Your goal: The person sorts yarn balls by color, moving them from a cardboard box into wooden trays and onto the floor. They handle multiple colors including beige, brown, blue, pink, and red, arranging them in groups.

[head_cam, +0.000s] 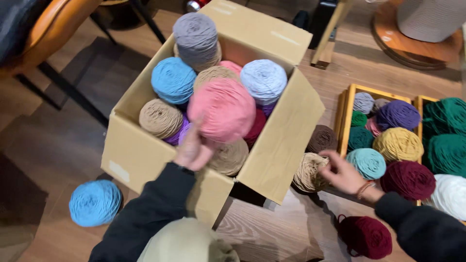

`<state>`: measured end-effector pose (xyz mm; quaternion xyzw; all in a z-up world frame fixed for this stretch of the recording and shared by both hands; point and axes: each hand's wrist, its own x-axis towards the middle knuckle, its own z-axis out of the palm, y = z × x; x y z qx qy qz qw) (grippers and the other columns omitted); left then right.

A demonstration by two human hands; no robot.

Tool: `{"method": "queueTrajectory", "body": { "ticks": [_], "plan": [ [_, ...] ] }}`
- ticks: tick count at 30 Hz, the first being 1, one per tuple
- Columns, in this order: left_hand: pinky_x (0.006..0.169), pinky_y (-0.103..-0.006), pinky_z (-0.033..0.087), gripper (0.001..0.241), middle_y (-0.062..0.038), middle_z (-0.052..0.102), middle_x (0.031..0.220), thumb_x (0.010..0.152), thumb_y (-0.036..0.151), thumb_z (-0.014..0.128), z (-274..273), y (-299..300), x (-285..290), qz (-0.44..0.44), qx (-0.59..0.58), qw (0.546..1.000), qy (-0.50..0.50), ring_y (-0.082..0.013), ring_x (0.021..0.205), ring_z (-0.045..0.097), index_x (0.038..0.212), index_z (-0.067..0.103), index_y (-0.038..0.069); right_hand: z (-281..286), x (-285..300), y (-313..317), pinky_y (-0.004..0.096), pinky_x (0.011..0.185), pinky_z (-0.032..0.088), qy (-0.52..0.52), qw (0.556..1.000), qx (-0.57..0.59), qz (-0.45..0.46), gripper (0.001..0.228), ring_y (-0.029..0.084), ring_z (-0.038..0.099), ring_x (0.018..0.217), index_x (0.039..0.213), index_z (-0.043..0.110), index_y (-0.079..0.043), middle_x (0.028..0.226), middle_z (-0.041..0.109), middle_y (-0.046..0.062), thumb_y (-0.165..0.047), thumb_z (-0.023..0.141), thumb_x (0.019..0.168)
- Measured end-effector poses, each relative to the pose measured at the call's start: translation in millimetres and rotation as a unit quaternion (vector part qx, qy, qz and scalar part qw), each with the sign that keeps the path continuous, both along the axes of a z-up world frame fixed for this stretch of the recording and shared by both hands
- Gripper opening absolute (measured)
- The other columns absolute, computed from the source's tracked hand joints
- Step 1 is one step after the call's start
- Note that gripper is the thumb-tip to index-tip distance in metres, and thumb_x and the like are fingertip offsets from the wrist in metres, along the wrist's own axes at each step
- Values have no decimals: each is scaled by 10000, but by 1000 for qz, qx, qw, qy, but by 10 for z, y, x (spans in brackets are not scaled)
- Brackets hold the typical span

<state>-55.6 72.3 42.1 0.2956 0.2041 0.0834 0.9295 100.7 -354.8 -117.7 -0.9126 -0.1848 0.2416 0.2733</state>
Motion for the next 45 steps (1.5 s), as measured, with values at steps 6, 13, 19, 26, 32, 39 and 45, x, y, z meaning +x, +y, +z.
{"method": "queueTrajectory", "body": {
  "ticks": [6,13,19,26,32,39,45],
  "plan": [
    [1123,-441,504,1010,-96,532,1572,651,436,805,462,819,-1150,208,79,974,42,-248,1408,538,1539,420,148,1283,484,673,354,612,498,-102,994,42,20,441,179,631,646,1412,569,-82,815,715,51,-253,642,1013],
    [1076,-432,559,816,-107,549,1563,843,440,782,-251,1563,-2617,342,116,932,32,-281,1401,574,1543,459,174,1632,450,1918,320,759,510,-136,971,132,146,373,135,664,748,1354,588,-120,864,729,34,-212,683,1005],
    [946,-384,626,691,-30,710,1422,840,543,716,-969,2063,-3439,466,83,864,175,-212,1235,709,1459,588,264,1727,94,2678,312,701,429,-118,954,133,241,333,118,525,626,1337,608,-150,749,652,-14,-201,650,1010],
    [865,-276,636,599,0,757,1311,856,455,750,-1412,2298,-3461,470,47,845,252,-139,1117,745,1386,648,193,1483,55,2942,323,703,441,-120,954,112,250,343,146,551,702,1312,641,-134,806,638,18,-251,662,990],
    [916,-344,623,728,-35,709,1360,824,398,788,-1309,2177,-3337,432,68,819,372,-190,1190,702,1462,546,145,1294,151,3060,318,744,461,-120,956,119,239,328,134,580,753,1295,649,-124,889,669,9,-241,670,990],
    [1067,-554,480,840,-229,565,1381,944,478,894,-2198,2386,-3923,413,132,803,409,-422,1240,612,1533,414,121,1206,313,3277,400,756,544,-70,971,145,177,348,257,711,758,1308,686,-160,806,737,102,-196,730,965],
    [1243,-664,168,910,-402,195,1627,1131,443,765,-1501,2204,-3553,477,271,726,416,-533,1541,195,1614,197,-79,1284,498,3207,407,749,565,-67,969,164,171,343,275,709,765,1310,684,-88,847,730,169,-143,733,975]
  ]
}}
